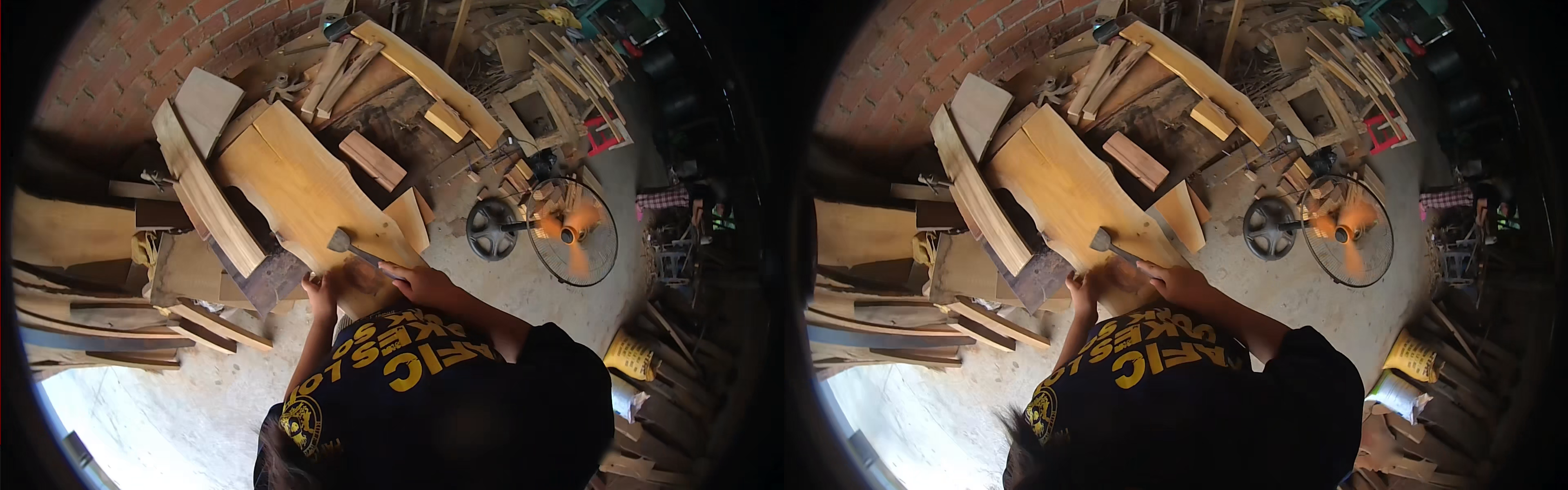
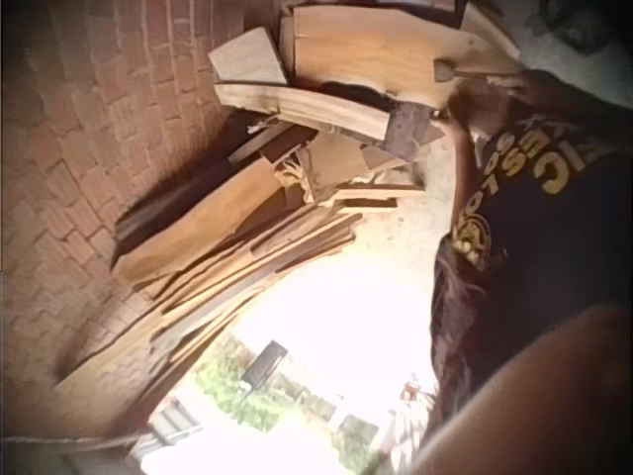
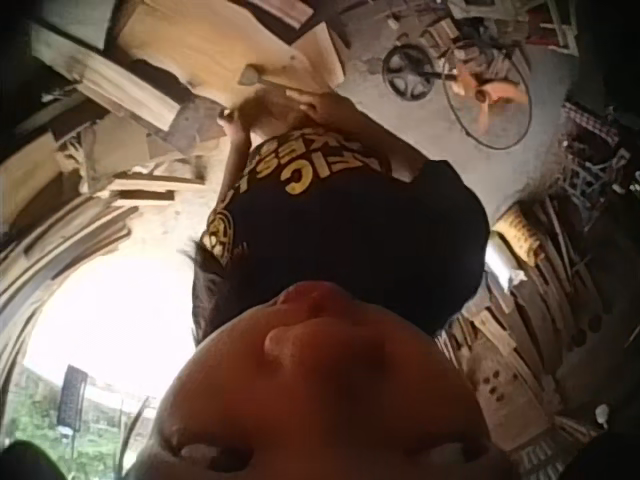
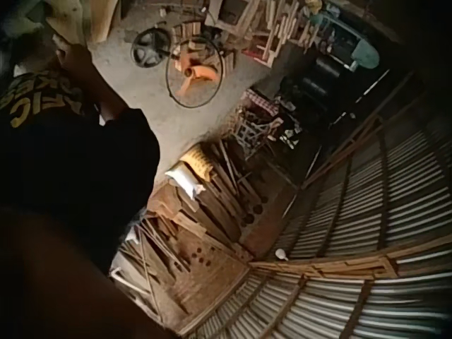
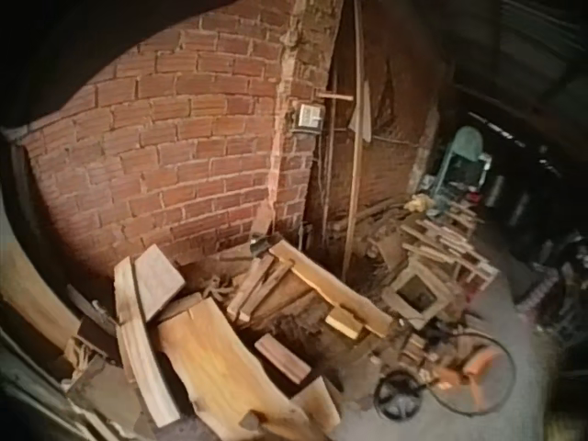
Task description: The person smooths or carves wooden planks using a hand chisel.
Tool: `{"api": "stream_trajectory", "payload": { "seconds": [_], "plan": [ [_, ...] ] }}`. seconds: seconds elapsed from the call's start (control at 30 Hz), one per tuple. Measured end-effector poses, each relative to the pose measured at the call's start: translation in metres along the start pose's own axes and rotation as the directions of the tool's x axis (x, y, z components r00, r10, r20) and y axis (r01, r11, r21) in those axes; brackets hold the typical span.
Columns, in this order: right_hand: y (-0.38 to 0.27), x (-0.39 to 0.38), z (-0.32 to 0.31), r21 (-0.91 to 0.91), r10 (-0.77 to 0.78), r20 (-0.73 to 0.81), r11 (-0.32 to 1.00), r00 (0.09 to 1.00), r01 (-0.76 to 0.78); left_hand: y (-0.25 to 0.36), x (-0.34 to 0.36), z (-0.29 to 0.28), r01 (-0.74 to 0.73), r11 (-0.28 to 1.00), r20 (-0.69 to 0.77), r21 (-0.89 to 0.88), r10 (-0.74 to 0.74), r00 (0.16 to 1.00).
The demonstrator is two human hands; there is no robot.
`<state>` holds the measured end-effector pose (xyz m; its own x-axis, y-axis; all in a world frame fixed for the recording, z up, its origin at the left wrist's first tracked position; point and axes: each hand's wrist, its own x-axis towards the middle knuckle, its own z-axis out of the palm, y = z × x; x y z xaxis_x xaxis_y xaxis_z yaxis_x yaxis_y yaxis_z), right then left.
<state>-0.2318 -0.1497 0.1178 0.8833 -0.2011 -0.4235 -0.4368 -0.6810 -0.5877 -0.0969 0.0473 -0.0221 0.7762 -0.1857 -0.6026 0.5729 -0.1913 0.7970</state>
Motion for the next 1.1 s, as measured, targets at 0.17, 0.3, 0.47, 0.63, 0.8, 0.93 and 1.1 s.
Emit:
{"api": "stream_trajectory", "payload": {
  "seconds": [0.17, 0.3, 0.47, 0.63, 0.8, 0.93, 1.1],
  "plan": [
    [0.025, -0.052, -0.034, -0.132, 0.222, 0.181, 0.971, 0.958, -0.2, -0.015, 0.004, -0.014, 0.066, 0.998, 0.248, -0.015, -0.06, 0.967],
    [0.023, -0.069, -0.034, -0.145, 0.228, 0.112, 0.967, 0.967, -0.211, -0.004, 0.005, -0.018, 0.144, 0.984, 0.375, -0.107, -0.094, 0.922],
    [-0.008, -0.037, -0.01, 0.033, 0.213, -0.028, 0.977, 0.977, -0.212, -0.003, 0.007, -0.023, 0.123, 0.992, 0.377, -0.01, -0.11, 0.92],
    [-0.036, 0.023, 0.004, 0.081, 0.105, -0.149, 0.992, 0.983, -0.093, 0.018, -0.008, -0.021, 0.133, 0.985, 0.302, 0.109, -0.16, 0.94],
    [-0.037, 0.042, 0.02, 0.071, 0.041, -0.211, 0.997, 0.977, -0.027, -0.005, 0.005, -0.03, 0.126, 0.99, 0.297, 0.06, -0.138, 0.945],
    [-0.028, 0.006, 0.008, 0.12, 0.101, -0.143, 0.989, 0.985, -0.084, 0.009, -0.004, -0.03, 0.215, 0.973, 0.282, 0.084, -0.23, 0.931],
    [0.014, -0.062, -0.012, 0.016, 0.234, 0.074, 0.972, 0.969, -0.235, 0.003, 0.004, -0.033, 0.202, 0.972, 0.3, 0.117, -0.228, 0.926]
  ]
}}
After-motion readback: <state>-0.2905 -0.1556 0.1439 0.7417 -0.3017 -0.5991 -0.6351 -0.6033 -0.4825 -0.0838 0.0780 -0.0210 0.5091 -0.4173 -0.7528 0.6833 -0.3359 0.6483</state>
